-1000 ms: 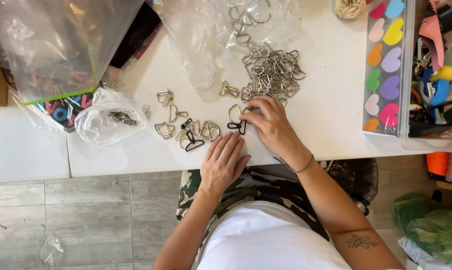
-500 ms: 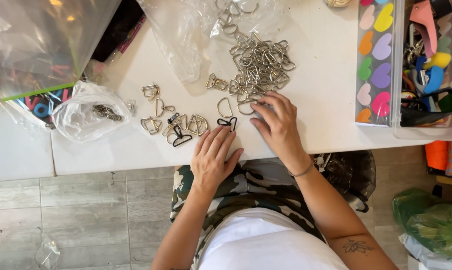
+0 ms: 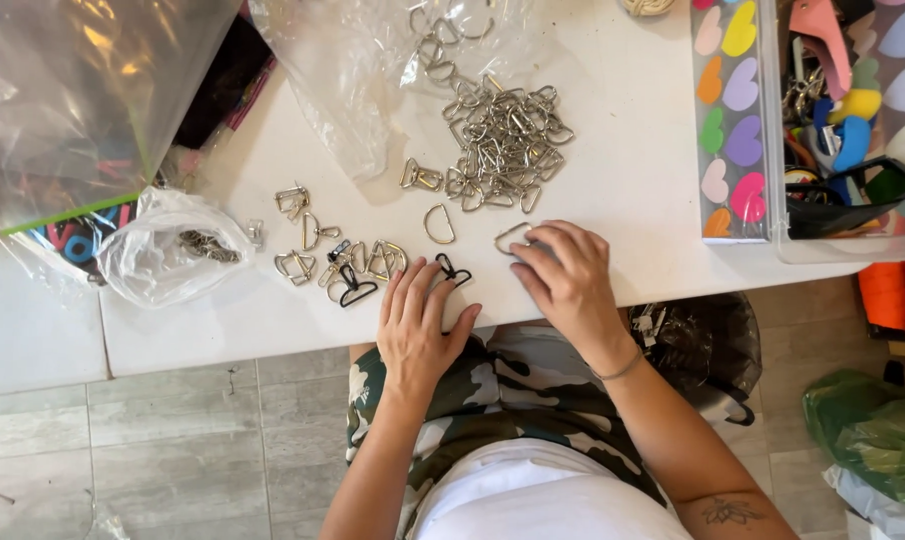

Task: Sorting and organizing various metal hardware components like D-rings and swivel hooks into groups on a table.

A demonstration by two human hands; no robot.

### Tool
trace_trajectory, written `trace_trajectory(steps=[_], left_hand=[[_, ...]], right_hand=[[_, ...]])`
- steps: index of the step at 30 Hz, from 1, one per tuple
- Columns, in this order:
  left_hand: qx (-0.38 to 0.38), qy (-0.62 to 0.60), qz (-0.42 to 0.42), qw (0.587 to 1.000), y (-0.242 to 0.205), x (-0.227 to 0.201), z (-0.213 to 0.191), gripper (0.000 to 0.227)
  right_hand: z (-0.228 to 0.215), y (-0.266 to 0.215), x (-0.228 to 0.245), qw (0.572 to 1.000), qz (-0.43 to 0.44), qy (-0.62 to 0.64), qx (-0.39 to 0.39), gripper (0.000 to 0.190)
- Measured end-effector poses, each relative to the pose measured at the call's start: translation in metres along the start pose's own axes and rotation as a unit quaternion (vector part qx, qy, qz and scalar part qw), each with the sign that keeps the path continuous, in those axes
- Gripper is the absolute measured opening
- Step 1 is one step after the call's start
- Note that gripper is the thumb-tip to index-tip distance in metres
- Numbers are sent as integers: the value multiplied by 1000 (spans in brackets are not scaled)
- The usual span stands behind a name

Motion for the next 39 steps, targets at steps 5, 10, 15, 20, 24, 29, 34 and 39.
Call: trace_trajectory(steps=[5, 10, 15, 20, 24, 29, 34, 39], left_hand=[[37, 3, 17, 999, 11, -14, -3, 36], [78, -14, 31, 996, 12, -24, 6, 31], [18, 6, 33, 999, -11, -7, 10, 20], [30, 11, 26, 999, -9, 1, -16, 27], [45, -7, 21, 999, -8, 1, -17, 29], [62, -29, 34, 997, 8, -6, -9, 28], [71, -24, 38, 996, 16, -9, -2, 27], [70, -24, 23, 997, 20, -11, -2, 28]], right_hand=[[-23, 0, -24, 996, 80, -41, -16, 21], [-26, 10, -2, 992, 90, -64, -63, 25], [9, 54, 84, 985, -84, 144, 53, 48], [17, 38, 76, 986, -78, 121, 82, 54], [19, -8, 33, 993, -28, 90, 76, 47], [-22, -8, -8, 997, 20, 15, 73, 54], [-28, -15, -35, 996, 29, -14, 85, 56], [-47, -15, -54, 996, 71, -23, 42, 54]])
Point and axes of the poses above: each hand's wrist, its own y-axis towards the middle knuckle, its own z-axis out of the palm, x = y × z, the point moved 10 cm from there along y, towards the middle knuckle, and after that the axes turned 4 degrees about x, right-handed, at the moved point
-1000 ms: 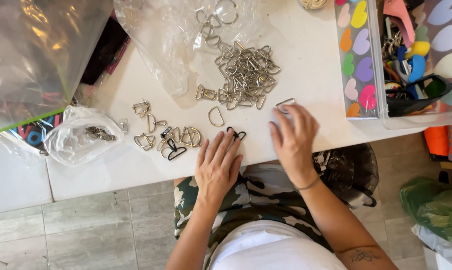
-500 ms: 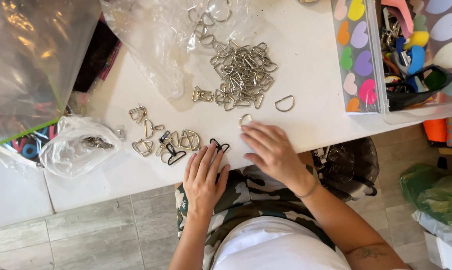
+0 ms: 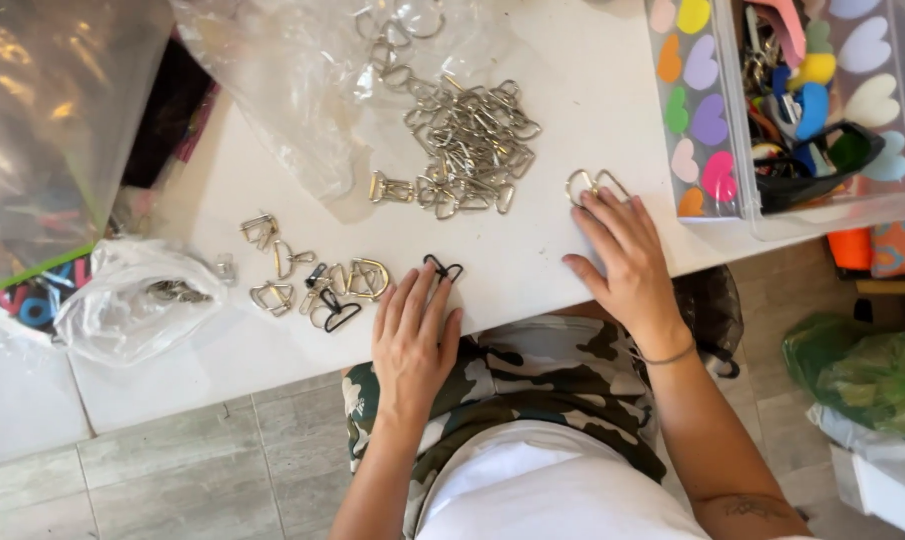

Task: Sorting and organizing various metal hardware components like D-rings and swivel hooks into groups on a table.

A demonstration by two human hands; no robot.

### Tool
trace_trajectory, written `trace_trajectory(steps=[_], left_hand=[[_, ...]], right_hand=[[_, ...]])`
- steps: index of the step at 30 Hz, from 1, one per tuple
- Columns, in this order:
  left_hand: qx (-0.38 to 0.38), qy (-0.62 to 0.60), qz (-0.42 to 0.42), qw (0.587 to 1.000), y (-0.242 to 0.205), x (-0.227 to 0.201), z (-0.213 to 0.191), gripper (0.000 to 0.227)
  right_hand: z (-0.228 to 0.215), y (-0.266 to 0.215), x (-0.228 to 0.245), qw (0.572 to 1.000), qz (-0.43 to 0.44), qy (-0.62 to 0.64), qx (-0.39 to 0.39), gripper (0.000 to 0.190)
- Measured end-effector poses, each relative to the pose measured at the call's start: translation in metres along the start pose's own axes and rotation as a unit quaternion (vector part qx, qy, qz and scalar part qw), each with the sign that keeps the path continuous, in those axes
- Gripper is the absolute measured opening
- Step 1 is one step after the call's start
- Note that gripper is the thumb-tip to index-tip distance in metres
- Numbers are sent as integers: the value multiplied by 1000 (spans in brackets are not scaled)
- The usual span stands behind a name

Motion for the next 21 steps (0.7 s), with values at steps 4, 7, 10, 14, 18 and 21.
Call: trace_trajectory(steps=[4, 7, 10, 14, 18, 21], left_hand=[[-18, -2, -6, 1000, -3, 3, -4, 31], [-49, 5, -15, 999, -12, 14, -20, 29], [-77, 32, -60, 995, -19, 40, -43, 27], [-77, 76, -114, 988, -32, 70, -66, 30], [-68, 111, -191, 973, -46, 101, -82, 31], [-93, 136, -198, 966, -50, 115, -96, 25]], right_hand=[[0, 9, 24, 1000, -18, -10, -8, 52], [26, 22, 57, 998, -52, 34, -1, 49], [44, 47, 110, 987, -125, 98, -12, 38], [53, 96, 181, 968, -194, 160, 22, 27], [80, 137, 230, 946, -256, 184, 69, 21], [112, 157, 241, 959, -247, 101, 97, 12]])
Point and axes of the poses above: each hand's wrist, its own y-axis towards the middle knuckle, its own z-axis out of the palm, x = y × z, the point moved 10 cm from there along y, towards the middle knuckle, and after that the axes turned 4 degrees about x, right-handed, at the moved point
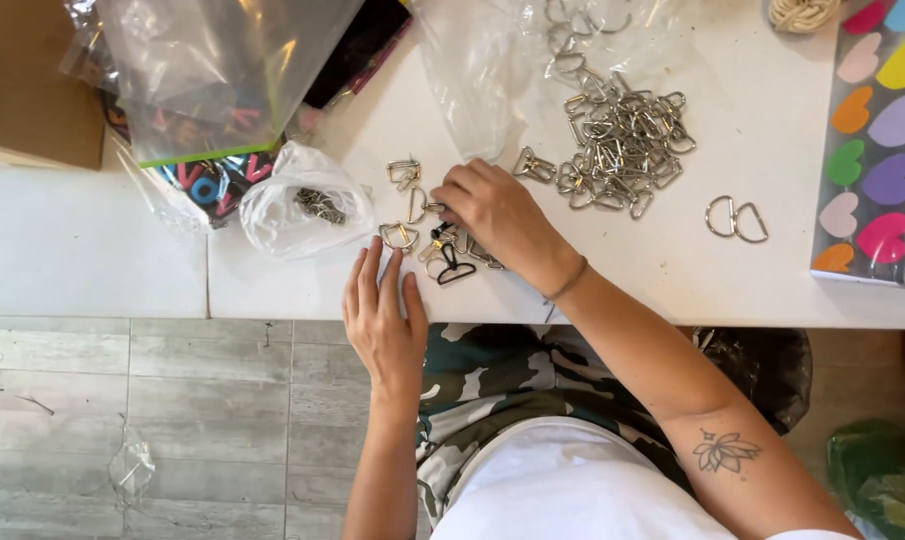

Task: Sorting and organizing various metal hardware components like D-rings and swivel hooks into groups on a table.

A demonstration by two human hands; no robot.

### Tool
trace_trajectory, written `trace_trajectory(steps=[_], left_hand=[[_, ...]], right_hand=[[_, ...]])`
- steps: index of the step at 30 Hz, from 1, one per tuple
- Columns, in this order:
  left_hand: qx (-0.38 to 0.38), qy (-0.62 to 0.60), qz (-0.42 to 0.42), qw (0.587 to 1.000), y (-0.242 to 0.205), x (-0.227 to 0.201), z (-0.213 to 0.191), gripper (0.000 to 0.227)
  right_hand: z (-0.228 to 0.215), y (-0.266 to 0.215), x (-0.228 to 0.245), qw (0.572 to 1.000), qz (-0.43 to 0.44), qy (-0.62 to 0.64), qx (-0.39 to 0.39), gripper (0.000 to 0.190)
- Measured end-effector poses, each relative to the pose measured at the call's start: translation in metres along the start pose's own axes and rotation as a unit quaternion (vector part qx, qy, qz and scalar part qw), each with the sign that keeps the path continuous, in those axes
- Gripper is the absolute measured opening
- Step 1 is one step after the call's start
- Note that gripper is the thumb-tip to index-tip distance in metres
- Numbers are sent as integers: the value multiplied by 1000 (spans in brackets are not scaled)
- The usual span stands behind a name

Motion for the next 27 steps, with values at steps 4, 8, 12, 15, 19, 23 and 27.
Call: trace_trajectory(steps=[4, 8, 12, 15, 19, 23, 27], left_hand=[[1, 0, 1, 1000, 2, 9, -3, 19], [1, -22, -7, 1000, 1, 16, -1, 18], [24, -49, 21, 998, 10, 11, 6, 27], [44, -68, 76, 994, 19, 2, 12, 26], [32, -104, 79, 991, 23, 5, 21, 21], [33, -89, 67, 993, 23, 7, 24, 14], [45, -81, 47, 995, 28, 10, 25, 10]], right_hand=[[8, 5, -3, 999, 18, -28, -1, 15], [0, -12, -14, 997, 39, -42, -43, 9], [-38, -53, -44, 991, 44, 47, -116, 7], [-72, -108, -82, 979, 116, 59, -159, 7], [-126, -175, -136, 948, 238, -18, -211, 8], [-159, -224, -180, 886, 352, -182, -241, 14], [-146, -232, -207, 885, 379, -189, -194, 16]])
Point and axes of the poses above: each hand's wrist, its own y-axis towards the middle knuckle, its own z-axis out of the palm, x = y × z, the point moved 10 cm from there along y, towards the middle knuckle, and after that the axes turned 4 degrees about x, right-handed, at the moved point
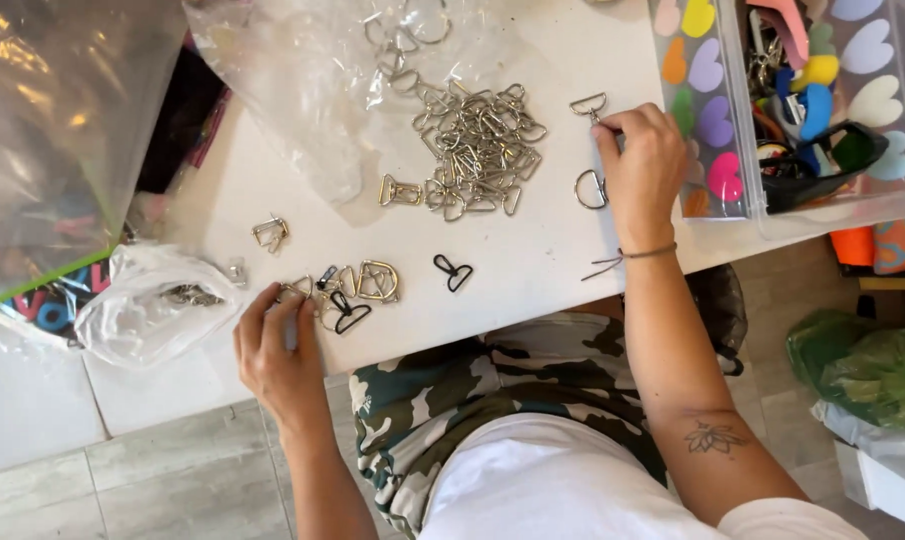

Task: Sorting and organizing various metal hardware components like D-rings and swivel hooks into groups on a table.

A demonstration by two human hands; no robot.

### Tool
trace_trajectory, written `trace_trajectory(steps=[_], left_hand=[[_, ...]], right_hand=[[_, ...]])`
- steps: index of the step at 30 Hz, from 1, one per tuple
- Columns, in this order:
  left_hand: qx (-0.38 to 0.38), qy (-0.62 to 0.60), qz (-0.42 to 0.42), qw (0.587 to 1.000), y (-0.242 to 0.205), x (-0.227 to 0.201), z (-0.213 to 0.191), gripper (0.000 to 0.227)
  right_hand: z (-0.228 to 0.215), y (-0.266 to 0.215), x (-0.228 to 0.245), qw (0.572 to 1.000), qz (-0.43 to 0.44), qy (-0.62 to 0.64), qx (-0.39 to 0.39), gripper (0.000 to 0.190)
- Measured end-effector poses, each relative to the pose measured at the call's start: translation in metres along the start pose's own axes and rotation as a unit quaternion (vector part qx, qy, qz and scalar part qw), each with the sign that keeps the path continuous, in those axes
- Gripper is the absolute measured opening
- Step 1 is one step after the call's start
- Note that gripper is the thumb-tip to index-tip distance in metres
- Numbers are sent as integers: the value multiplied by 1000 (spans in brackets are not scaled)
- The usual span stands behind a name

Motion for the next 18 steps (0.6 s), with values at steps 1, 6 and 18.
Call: trace_trajectory(steps=[1, 6, 18], left_hand=[[0, 4, -4, 1000, 0, -2, 1, 10], [-55, -28, -48, 997, -3, 8, 5, 14], [-52, -2, -54, 997, 4, -9, 2, 17]], right_hand=[[-6, -3, 6, 1000, -3, 3, 3, 16], [-14, -17, 69, 981, -73, 178, 10, 18], [14, -91, 181, 935, -179, 228, 203, 26]])
Point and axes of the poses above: each hand's wrist, its own y-axis towards the middle knuckle, its own z-axis out of the palm, x = y × z, the point moved 10 cm from there along y, towards the middle knuckle, and after that the axes turned 4 degrees about x, right-handed, at the moved point
